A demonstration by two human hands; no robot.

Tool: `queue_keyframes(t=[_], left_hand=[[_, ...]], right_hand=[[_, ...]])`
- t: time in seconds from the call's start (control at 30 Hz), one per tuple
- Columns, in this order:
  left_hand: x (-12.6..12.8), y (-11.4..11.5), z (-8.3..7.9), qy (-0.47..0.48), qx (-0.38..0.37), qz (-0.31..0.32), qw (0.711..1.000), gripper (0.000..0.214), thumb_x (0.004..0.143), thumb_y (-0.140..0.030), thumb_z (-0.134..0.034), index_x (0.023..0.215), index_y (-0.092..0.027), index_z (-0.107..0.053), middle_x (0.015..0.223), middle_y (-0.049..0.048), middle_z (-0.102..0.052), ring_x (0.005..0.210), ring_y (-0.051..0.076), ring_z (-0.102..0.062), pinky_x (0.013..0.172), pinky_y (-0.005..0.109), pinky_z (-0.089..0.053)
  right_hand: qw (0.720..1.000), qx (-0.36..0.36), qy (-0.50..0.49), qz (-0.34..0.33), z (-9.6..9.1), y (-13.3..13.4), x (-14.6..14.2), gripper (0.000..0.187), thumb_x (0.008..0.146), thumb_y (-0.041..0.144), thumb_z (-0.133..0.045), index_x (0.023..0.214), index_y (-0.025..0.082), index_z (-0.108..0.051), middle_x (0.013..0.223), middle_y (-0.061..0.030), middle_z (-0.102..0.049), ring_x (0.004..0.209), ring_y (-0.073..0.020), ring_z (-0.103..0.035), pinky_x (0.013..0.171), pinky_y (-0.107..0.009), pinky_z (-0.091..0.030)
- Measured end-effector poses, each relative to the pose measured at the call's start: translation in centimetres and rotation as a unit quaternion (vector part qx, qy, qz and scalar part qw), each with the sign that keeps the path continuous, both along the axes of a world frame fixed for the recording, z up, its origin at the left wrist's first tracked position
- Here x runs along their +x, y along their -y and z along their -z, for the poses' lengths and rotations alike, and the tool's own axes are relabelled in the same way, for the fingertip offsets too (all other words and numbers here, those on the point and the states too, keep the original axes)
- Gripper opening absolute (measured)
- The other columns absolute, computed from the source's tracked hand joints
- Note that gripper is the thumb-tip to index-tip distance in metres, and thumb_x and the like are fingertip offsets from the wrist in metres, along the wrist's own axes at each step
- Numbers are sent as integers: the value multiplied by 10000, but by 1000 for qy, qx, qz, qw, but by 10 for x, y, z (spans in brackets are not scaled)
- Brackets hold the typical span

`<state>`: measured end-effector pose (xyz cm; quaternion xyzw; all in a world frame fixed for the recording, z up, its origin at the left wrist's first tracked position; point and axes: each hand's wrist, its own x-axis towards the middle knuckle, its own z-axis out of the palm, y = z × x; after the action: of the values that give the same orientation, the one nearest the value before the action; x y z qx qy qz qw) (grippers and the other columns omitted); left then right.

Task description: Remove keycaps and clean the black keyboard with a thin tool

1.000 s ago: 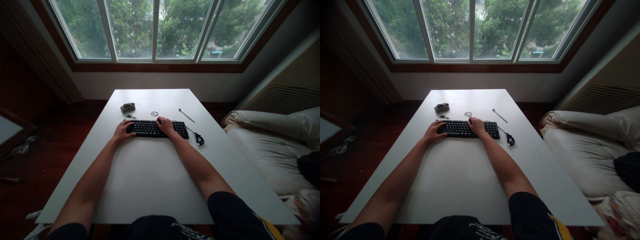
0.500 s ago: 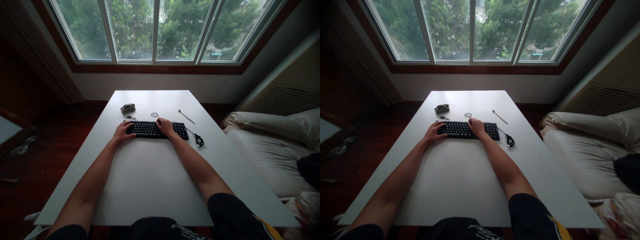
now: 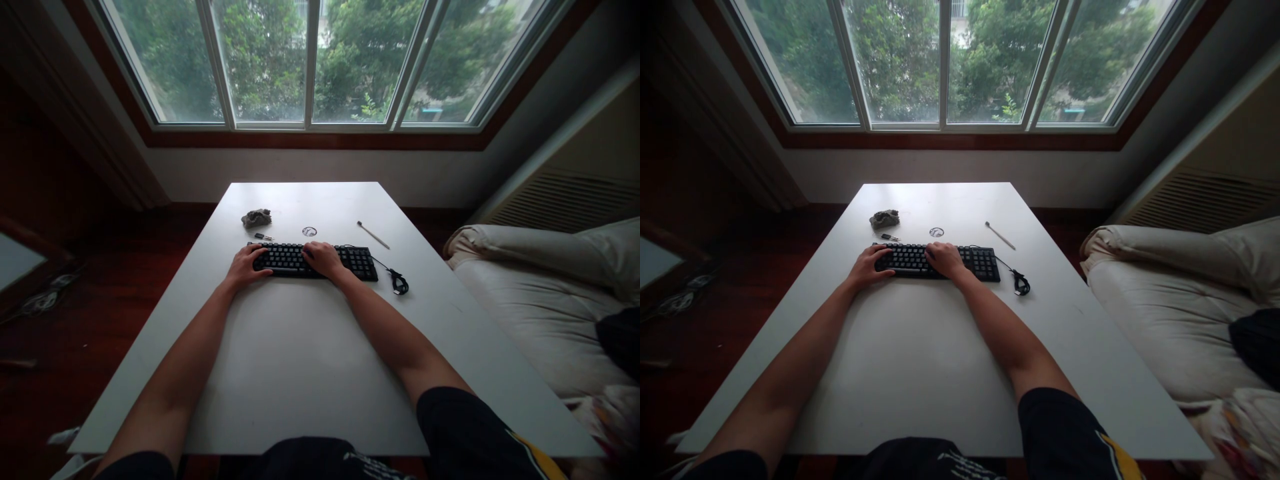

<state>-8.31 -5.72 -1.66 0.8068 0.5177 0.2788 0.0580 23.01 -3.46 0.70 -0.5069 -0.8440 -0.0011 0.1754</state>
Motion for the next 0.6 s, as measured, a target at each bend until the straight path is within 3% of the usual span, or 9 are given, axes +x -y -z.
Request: queue_keyframes(t=[0.3, 0.47, 0.6], left_hand=[[0, -1, 0, -6, 3, 4, 1000, 710, 745, -602, -780, 1380, -324, -625, 1474, 70, -535, 1356, 348, -484, 1179, 544, -381], [-1, -3, 3, -10, 14, 6, 1000, 707, 753, -611, -773, 1380, -319, -624, 1473, 77, -534, 1354, 350, -485, 1175, 552, -380], [-1, -4, 4, -8, 16, 8, 1000, 711, 754, -614, -771, 1382, -318, -622, 1473, 77, -535, 1354, 351, -485, 1175, 549, -382]], right_hand=[[990, 9, -58, -125, 1, 11, -16, 226, 999, 394, -571, 1104, 246, -706, 1058, -56, -718, 967, -202, -634, 908, -285, -399], [989, -7, -43, -139, 2, 11, -20, 193, 997, 368, -578, 1054, 237, -707, 1052, -57, -701, 976, -192, -622, 876, -266, -396], [994, -9, -29, -102, 5, 5, -15, 178, 989, 370, -591, 1031, 238, -702, 1028, -47, -697, 940, -187, -621, 828, -259, -396]])
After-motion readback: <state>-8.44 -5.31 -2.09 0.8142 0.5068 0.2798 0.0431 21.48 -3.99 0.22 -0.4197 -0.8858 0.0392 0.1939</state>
